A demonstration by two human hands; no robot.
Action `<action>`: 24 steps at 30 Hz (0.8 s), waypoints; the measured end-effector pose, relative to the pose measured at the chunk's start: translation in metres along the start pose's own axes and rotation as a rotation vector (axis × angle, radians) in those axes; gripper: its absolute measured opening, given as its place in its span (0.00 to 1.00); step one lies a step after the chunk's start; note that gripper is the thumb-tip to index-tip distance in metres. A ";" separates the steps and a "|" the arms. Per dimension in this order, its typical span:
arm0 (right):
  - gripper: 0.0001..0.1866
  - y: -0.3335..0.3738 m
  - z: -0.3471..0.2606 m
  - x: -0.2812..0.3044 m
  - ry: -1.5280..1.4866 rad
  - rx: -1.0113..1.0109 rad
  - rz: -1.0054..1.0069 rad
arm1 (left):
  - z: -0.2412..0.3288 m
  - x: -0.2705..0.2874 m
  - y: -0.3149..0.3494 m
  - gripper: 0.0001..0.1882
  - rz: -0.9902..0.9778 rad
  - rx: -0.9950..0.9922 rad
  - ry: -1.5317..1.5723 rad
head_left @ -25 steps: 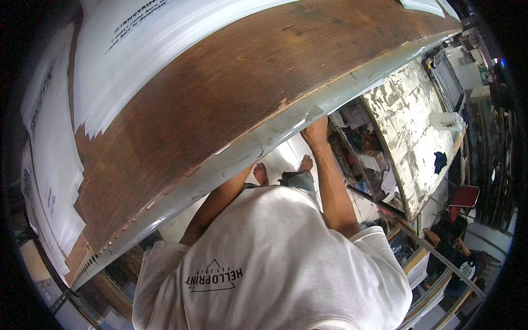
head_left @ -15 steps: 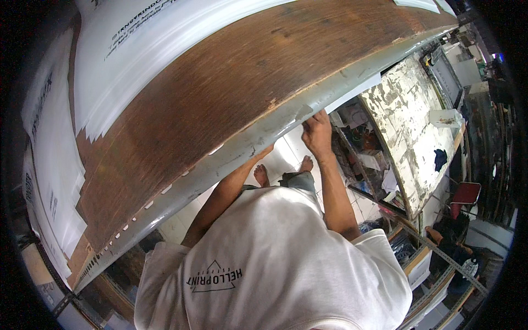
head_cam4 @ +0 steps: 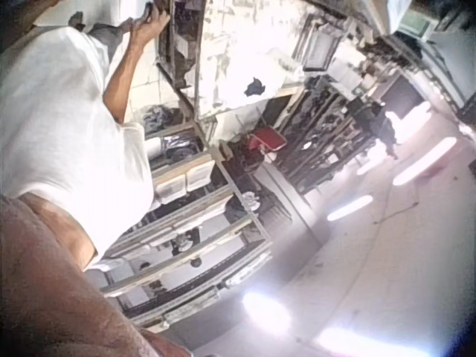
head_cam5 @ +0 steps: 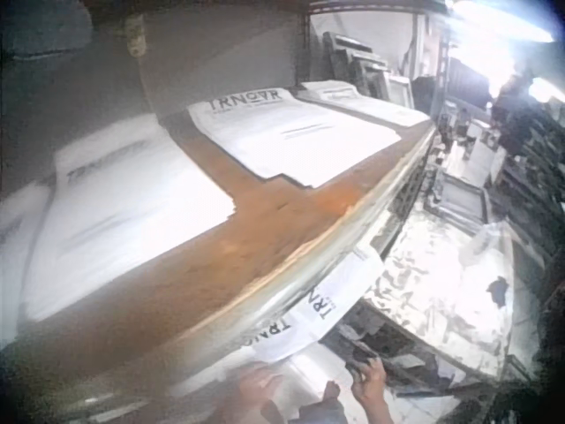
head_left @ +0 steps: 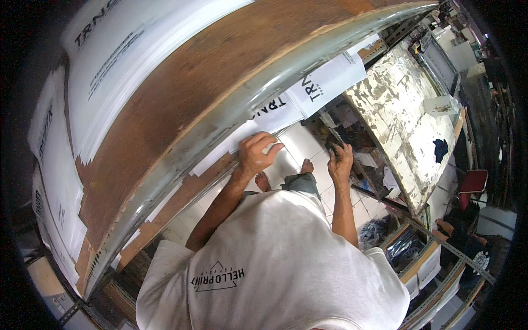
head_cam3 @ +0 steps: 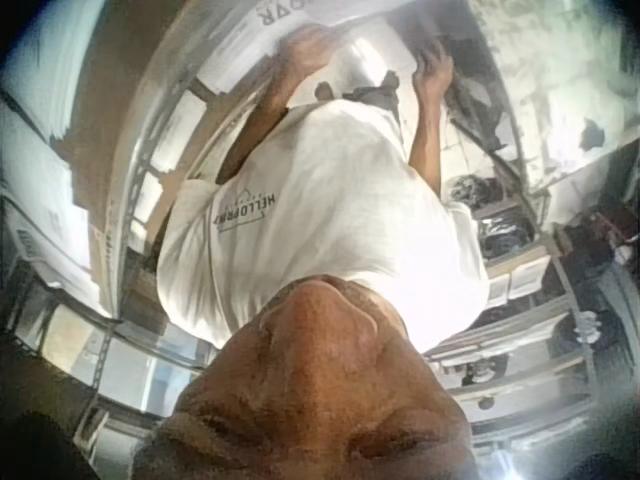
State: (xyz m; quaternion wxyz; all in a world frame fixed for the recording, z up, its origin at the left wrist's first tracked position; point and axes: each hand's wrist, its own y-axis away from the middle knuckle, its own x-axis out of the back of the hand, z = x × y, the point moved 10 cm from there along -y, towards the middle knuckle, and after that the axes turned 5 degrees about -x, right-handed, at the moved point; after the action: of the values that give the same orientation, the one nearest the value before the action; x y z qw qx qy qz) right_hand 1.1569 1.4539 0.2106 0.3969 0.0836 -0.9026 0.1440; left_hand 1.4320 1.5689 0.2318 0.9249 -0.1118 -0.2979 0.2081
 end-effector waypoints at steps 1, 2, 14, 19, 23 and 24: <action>0.13 0.004 0.016 0.003 0.015 -0.035 0.015 | -0.007 -0.030 -0.008 0.17 -0.149 0.161 0.066; 0.13 0.008 0.033 0.007 0.030 -0.070 0.030 | -0.020 -0.059 -0.009 0.20 -0.211 0.433 0.307; 0.14 0.006 0.149 0.084 0.036 -0.295 0.031 | -0.063 -0.221 -0.030 0.28 0.443 1.232 1.326; 0.12 -0.016 0.173 0.115 -0.065 -0.298 0.004 | -0.031 -0.174 -0.040 0.21 0.550 1.238 1.032; 0.11 -0.035 0.198 0.123 -0.052 -0.251 -0.003 | -0.017 -0.123 -0.045 0.19 0.536 1.131 0.879; 0.11 -0.043 0.201 0.124 -0.066 -0.255 -0.017 | -0.013 -0.106 -0.042 0.19 0.548 1.099 0.810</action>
State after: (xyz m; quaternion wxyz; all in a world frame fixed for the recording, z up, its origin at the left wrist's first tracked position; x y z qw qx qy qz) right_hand 0.9456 1.3436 0.1818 0.3754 0.0447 -0.9255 0.0221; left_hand 1.3756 1.4825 0.1818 0.8000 0.2293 0.2529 0.4933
